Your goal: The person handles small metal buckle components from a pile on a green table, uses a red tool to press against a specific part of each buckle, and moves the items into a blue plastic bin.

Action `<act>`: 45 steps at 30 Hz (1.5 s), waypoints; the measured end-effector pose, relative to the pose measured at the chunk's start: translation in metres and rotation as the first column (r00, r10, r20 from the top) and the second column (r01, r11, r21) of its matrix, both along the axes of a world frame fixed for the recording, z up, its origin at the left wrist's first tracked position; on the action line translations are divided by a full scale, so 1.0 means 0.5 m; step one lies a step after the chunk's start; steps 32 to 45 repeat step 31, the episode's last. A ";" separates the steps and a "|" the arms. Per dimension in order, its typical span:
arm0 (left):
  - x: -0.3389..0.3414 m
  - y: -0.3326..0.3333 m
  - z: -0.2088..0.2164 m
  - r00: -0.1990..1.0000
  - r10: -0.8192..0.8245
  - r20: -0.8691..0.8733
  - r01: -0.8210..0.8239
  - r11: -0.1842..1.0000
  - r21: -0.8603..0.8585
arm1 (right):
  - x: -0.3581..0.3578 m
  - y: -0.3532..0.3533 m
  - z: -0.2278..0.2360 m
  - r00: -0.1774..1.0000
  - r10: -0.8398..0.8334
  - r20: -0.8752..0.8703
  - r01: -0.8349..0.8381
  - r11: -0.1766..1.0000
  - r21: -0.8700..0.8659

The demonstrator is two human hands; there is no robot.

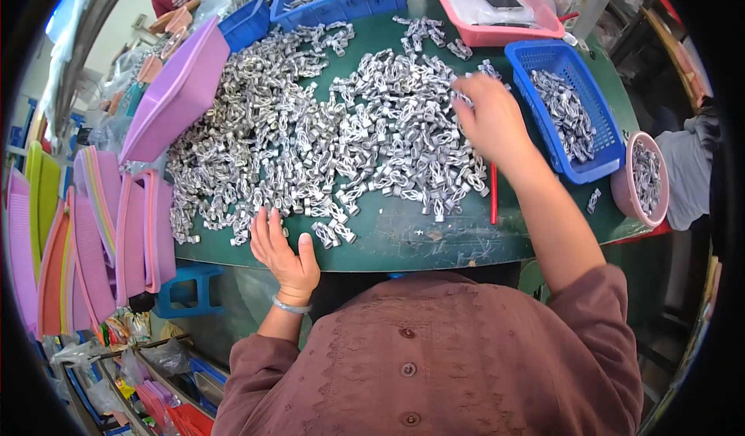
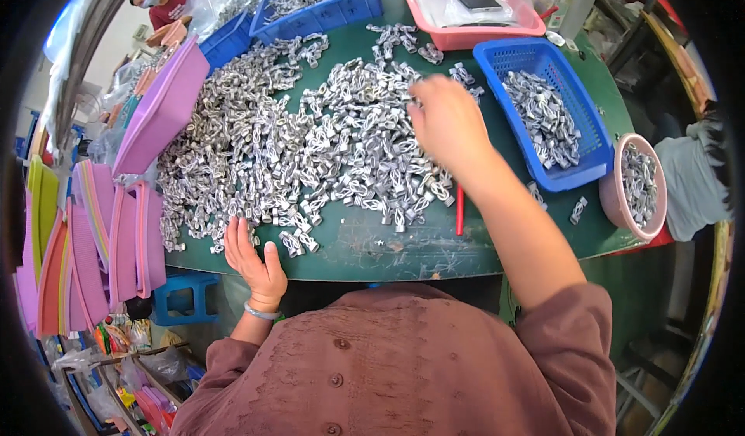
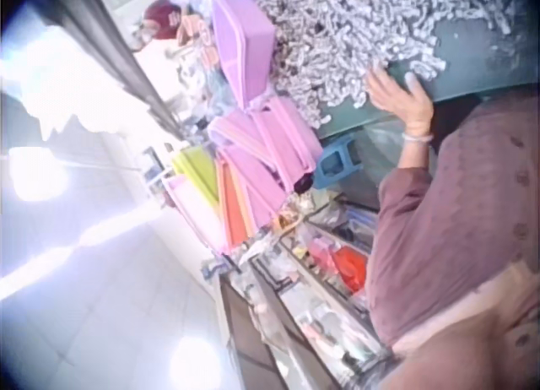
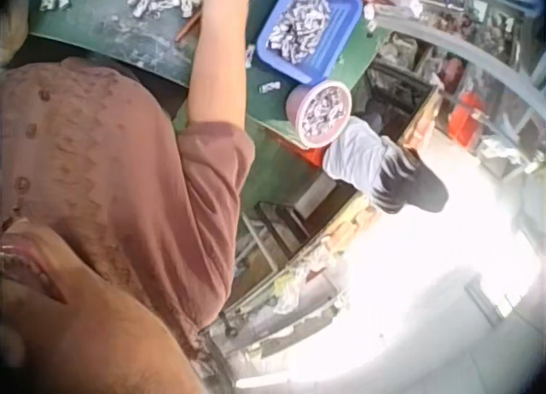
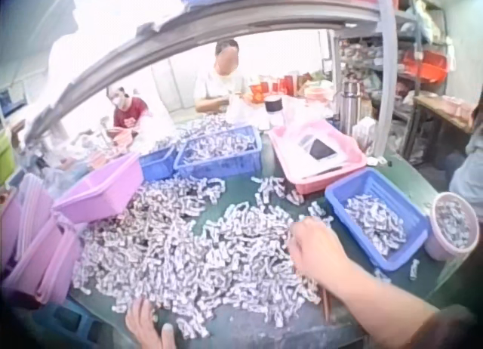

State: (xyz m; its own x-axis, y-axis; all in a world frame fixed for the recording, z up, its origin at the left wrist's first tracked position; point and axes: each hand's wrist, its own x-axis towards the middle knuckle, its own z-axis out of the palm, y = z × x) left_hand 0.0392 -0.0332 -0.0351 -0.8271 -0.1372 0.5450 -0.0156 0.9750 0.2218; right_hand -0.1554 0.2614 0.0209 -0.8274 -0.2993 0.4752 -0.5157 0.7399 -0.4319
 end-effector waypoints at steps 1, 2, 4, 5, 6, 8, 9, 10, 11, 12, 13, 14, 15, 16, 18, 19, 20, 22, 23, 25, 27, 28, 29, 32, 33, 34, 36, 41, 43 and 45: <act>0.002 -0.002 0.003 1.000 -0.012 0.005 0.012 1.000 -0.006 | -0.042 -0.015 -0.013 0.998 -0.063 0.018 0.063 0.998 0.021; -0.001 -0.004 0.006 1.000 -0.022 0.005 0.022 1.000 -0.016 | -0.085 -0.026 -0.024 0.992 -0.125 0.030 0.124 0.992 0.039; -0.003 -0.009 0.006 0.999 -0.055 0.003 0.055 0.998 0.008 | -0.149 -0.043 -0.050 0.973 -0.215 0.080 0.204 0.971 0.120; -0.004 -0.009 0.007 0.998 -0.065 0.004 0.065 0.998 0.003 | -0.177 -0.051 -0.065 0.967 -0.237 0.095 0.219 0.961 0.171; -0.001 -0.011 0.007 0.998 -0.070 0.006 0.070 0.998 -0.001 | -0.194 -0.061 -0.073 0.961 -0.255 0.109 0.227 0.949 0.221; 0.001 -0.013 0.005 0.997 -0.071 -0.010 0.072 0.997 0.025 | -0.212 -0.064 -0.084 0.954 -0.272 0.122 0.228 0.929 0.292; 0.002 -0.016 0.005 0.997 -0.071 -0.006 0.071 0.997 0.028 | -0.214 -0.067 -0.079 0.956 -0.268 0.120 0.220 0.924 0.312; 0.003 -0.017 0.005 0.997 -0.072 -0.003 0.072 0.997 0.030 | -0.216 -0.068 -0.075 0.957 -0.265 0.118 0.213 0.919 0.332; 0.003 -0.017 0.004 0.997 -0.075 -0.003 0.076 0.997 0.034 | -0.221 -0.063 -0.072 0.951 -0.261 0.163 0.191 0.917 0.351; 0.004 -0.017 0.005 0.997 -0.077 -0.006 0.078 0.996 0.034 | -0.222 -0.061 -0.067 0.941 -0.254 0.225 0.193 0.946 0.261; 0.004 -0.017 0.005 0.997 -0.081 -0.009 0.081 0.996 0.035 | -0.220 -0.059 -0.060 0.927 -0.242 0.285 0.200 0.965 0.169; 0.004 -0.019 0.004 0.996 -0.087 -0.013 0.088 0.995 0.039 | -0.217 -0.053 -0.054 0.912 -0.225 0.343 0.212 0.974 0.076; 0.006 -0.020 0.005 0.996 -0.091 -0.014 0.091 0.995 0.039 | -0.206 -0.051 -0.048 0.864 -0.091 0.496 0.209 0.960 -0.188; 0.006 -0.021 0.006 0.995 -0.095 -0.014 0.096 0.995 0.038 | -0.197 -0.050 -0.039 0.795 0.024 0.606 0.246 0.900 -0.359; 0.001 -0.019 0.005 0.995 -0.097 -0.020 0.098 0.994 0.044 | -0.177 -0.047 -0.007 0.676 0.252 0.692 0.264 0.794 -0.547; 0.003 -0.020 0.004 0.995 -0.095 -0.018 0.095 0.995 0.042 | -0.160 -0.054 0.008 0.644 0.338 0.687 0.261 0.747 -0.612; 0.003 -0.020 0.003 0.996 -0.093 -0.016 0.093 0.995 0.041 | -0.142 -0.064 0.023 0.608 0.422 0.672 0.261 0.693 -0.672; 0.003 -0.023 0.003 0.995 -0.099 -0.030 0.101 0.993 0.053 | -0.120 -0.081 0.041 0.548 0.542 0.636 0.257 0.615 -0.745; 0.003 -0.023 0.002 0.994 -0.100 -0.037 0.102 0.993 0.060 | -0.114 -0.088 0.046 0.523 0.581 0.624 0.250 0.595 -0.764; 0.007 -0.029 0.007 0.993 -0.116 -0.026 0.118 0.986 0.115 | -0.097 -0.121 0.056 0.475 0.639 0.606 0.195 0.595 -0.780; 0.006 -0.033 0.021 0.994 -0.103 -0.027 0.106 0.978 0.181 | -0.064 -0.162 0.048 0.531 0.557 0.638 0.099 0.707 -0.700; 0.007 -0.035 0.027 0.996 -0.085 -0.014 0.086 0.973 0.213 | -0.036 -0.185 0.049 0.548 0.531 0.646 0.019 0.764 -0.645; 0.012 -0.039 0.031 0.993 -0.116 0.019 0.102 0.927 0.361 | -0.003 -0.210 0.045 0.537 0.555 0.635 -0.072 0.780 -0.622; 0.045 -0.054 0.040 0.996 -0.072 0.052 0.037 0.868 0.496 | 0.060 -0.262 0.033 0.560 0.610 0.560 -0.332 0.785 -0.523; 0.045 -0.054 0.040 0.996 -0.072 0.052 0.037 0.868 0.496 | 0.060 -0.262 0.033 0.560 0.610 0.560 -0.332 0.785 -0.523; 0.045 -0.054 0.040 0.996 -0.072 0.052 0.037 0.868 0.496 | 0.060 -0.262 0.033 0.560 0.610 0.560 -0.332 0.785 -0.523; 0.045 -0.054 0.040 0.996 -0.072 0.052 0.037 0.868 0.496 | 0.060 -0.262 0.033 0.560 0.610 0.560 -0.332 0.785 -0.523; 0.045 -0.054 0.040 0.996 -0.072 0.052 0.037 0.868 0.496 | 0.060 -0.262 0.033 0.560 0.610 0.560 -0.332 0.785 -0.523; 0.045 -0.054 0.040 0.996 -0.072 0.052 0.037 0.868 0.496 | 0.060 -0.262 0.033 0.560 0.610 0.560 -0.332 0.785 -0.523; 0.045 -0.054 0.040 0.996 -0.072 0.052 0.037 0.868 0.496 | 0.060 -0.262 0.033 0.560 0.610 0.560 -0.332 0.785 -0.523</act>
